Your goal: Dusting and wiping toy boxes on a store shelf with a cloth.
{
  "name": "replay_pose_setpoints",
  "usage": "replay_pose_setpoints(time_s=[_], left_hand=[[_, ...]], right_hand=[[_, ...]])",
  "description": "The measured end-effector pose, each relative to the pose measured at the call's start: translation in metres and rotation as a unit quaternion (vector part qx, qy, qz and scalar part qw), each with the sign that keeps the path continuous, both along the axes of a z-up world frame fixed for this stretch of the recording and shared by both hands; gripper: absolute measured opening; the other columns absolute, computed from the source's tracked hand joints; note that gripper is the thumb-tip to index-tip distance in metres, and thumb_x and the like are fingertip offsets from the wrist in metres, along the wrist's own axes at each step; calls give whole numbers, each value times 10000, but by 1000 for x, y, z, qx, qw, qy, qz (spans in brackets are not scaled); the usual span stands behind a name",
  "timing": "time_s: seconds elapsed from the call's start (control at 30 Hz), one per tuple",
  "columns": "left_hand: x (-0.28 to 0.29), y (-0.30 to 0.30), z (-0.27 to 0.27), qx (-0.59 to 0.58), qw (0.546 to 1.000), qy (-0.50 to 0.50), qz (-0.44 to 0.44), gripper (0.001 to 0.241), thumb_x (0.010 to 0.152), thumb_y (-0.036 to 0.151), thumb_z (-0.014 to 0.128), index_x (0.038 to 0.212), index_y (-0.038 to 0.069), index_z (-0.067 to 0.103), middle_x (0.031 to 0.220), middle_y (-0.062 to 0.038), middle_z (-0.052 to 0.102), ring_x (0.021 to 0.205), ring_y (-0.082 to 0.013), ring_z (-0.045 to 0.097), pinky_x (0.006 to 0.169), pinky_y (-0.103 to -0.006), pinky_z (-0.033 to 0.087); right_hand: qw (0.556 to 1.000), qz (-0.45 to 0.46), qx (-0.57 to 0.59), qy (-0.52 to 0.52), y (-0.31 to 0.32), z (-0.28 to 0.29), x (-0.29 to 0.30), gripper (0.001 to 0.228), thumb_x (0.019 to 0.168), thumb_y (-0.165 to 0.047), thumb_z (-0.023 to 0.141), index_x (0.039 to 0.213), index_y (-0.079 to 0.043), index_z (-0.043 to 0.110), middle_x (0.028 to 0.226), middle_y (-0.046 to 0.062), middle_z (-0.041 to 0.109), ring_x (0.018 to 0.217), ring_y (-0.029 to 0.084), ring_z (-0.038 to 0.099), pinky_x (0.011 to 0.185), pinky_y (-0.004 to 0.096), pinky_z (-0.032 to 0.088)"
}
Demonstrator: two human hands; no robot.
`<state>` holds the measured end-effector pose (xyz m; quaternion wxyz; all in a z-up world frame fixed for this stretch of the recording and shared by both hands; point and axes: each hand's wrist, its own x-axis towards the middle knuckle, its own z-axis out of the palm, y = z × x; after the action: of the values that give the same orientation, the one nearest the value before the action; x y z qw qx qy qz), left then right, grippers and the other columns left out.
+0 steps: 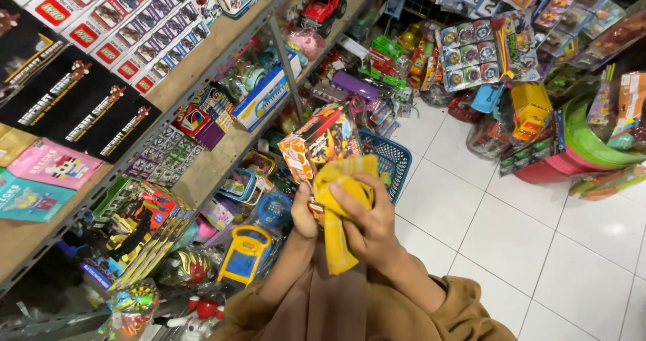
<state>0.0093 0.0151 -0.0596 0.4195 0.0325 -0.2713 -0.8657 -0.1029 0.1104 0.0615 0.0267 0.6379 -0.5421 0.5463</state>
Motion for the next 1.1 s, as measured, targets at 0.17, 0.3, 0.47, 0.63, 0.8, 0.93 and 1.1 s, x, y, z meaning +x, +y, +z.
replay_pose_setpoints(time_s=[0.17, 0.3, 0.47, 0.63, 0.8, 0.93, 1.1], left_hand=[[9, 4, 29, 51, 997, 65, 6, 720, 1044, 447, 497, 1560, -25, 325, 1523, -212, 495, 1382, -356, 520, 1194, -480, 396], [0, 20, 42, -41, 999, -3, -25, 769, 992, 399, 570, 1598, 26, 279, 1572, -132, 457, 1438, -281, 480, 1221, -430, 384], [1, 4, -1, -39, 998, -35, -21, 740, 1022, 404, 555, 1597, 18, 295, 1533, -146, 482, 1401, -291, 501, 1216, -439, 390], [17, -10, -5, 35, 996, 84, -12, 773, 1034, 542, 524, 1550, -15, 374, 1512, -186, 533, 1374, -327, 540, 1193, -462, 406], [1, 10, 11, 0, 1000, 2, -9, 804, 1012, 554, 532, 1590, 33, 332, 1561, -131, 471, 1407, -277, 502, 1207, -445, 388], [2, 7, 6, 41, 997, -31, -55, 741, 1011, 517, 504, 1589, 99, 305, 1545, -125, 463, 1386, -265, 519, 1192, -415, 418], [15, -14, -27, 84, 995, 56, -24, 773, 1043, 492, 572, 1569, -22, 334, 1475, -209, 534, 1328, -342, 572, 1151, -461, 467]], right_hand=[[999, -48, -15, 2, -17, -32, -24, 616, 776, 75, 607, 1345, -157, 638, 1297, 245, 537, 1178, 406, 585, 1012, 464, 513], [994, -87, 9, -69, -26, 10, -29, 590, 880, 88, 585, 1419, -147, 625, 1319, 227, 538, 1217, 387, 594, 1031, 439, 516], [997, -72, -30, 21, -14, 10, -5, 614, 811, 67, 627, 1384, -153, 624, 1332, 243, 512, 1205, 418, 571, 1043, 462, 499], [999, 36, -3, 29, -17, -32, -10, 606, 729, 24, 656, 1304, -166, 672, 1271, 230, 535, 1112, 406, 580, 972, 456, 503], [998, -58, 24, -30, -41, 10, -25, 561, 866, 65, 613, 1388, -132, 662, 1322, 221, 543, 1192, 391, 598, 1042, 444, 514], [999, -22, -10, 23, -31, 24, 2, 550, 790, 50, 631, 1308, -132, 673, 1305, 251, 526, 1168, 401, 584, 1010, 433, 507], [999, 48, 14, 20, -34, -20, 2, 530, 791, 35, 643, 1291, -135, 687, 1274, 198, 574, 1166, 391, 593, 1013, 431, 510]])
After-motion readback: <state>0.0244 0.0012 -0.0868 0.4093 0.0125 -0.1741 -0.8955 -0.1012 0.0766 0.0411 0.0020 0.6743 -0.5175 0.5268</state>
